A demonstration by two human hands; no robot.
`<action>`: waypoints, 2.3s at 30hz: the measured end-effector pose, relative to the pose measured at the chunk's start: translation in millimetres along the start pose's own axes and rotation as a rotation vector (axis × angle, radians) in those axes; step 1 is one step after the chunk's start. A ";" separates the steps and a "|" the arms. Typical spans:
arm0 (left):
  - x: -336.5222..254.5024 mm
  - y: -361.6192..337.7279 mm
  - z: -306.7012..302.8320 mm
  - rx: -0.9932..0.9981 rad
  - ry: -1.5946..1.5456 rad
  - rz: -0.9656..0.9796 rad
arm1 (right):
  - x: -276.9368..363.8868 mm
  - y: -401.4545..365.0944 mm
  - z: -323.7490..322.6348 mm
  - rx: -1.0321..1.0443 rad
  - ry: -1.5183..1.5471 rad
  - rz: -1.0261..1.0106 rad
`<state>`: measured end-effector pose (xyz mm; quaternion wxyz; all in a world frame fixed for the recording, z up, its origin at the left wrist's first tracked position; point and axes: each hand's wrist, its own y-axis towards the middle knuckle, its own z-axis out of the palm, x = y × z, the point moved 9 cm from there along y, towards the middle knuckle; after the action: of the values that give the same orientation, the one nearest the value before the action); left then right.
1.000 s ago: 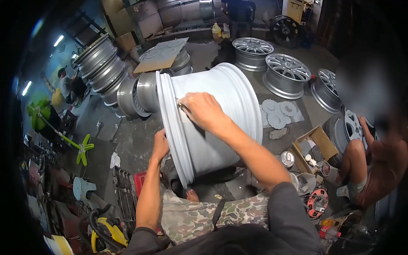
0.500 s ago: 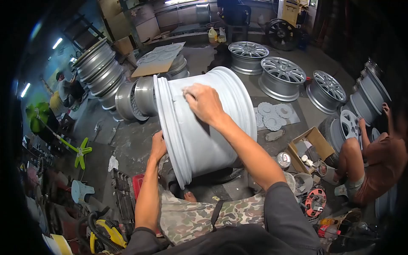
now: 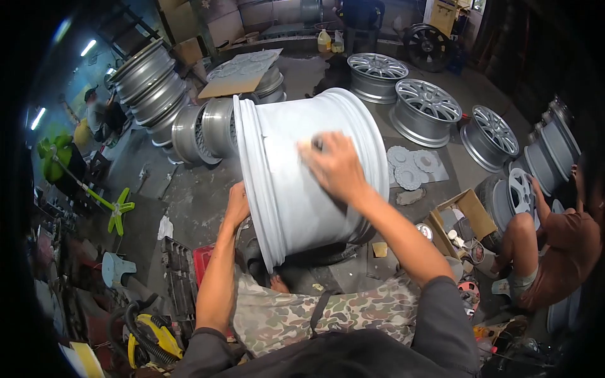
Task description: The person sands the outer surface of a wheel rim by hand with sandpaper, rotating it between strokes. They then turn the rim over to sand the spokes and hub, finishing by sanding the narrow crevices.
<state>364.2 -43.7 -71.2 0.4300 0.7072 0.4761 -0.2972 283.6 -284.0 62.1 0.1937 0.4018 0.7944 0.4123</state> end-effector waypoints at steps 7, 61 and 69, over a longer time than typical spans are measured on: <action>-7.4 -4.0 -5.5 -0.028 0.051 0.025 | 0.9 41.6 43.2 0.047 0.113 0.131; -39.1 -19.9 -31.9 0.009 0.056 0.003 | 80.0 29.1 22.0 -0.243 0.433 0.200; -35.7 -18.1 -25.1 0.048 0.082 -0.082 | -0.9 174.7 105.1 0.066 0.564 0.205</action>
<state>334.5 -33.1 -36.1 0.3807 0.7087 0.5146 -0.2967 435.0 -173.4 142.2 -0.0905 0.3556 0.7850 0.4991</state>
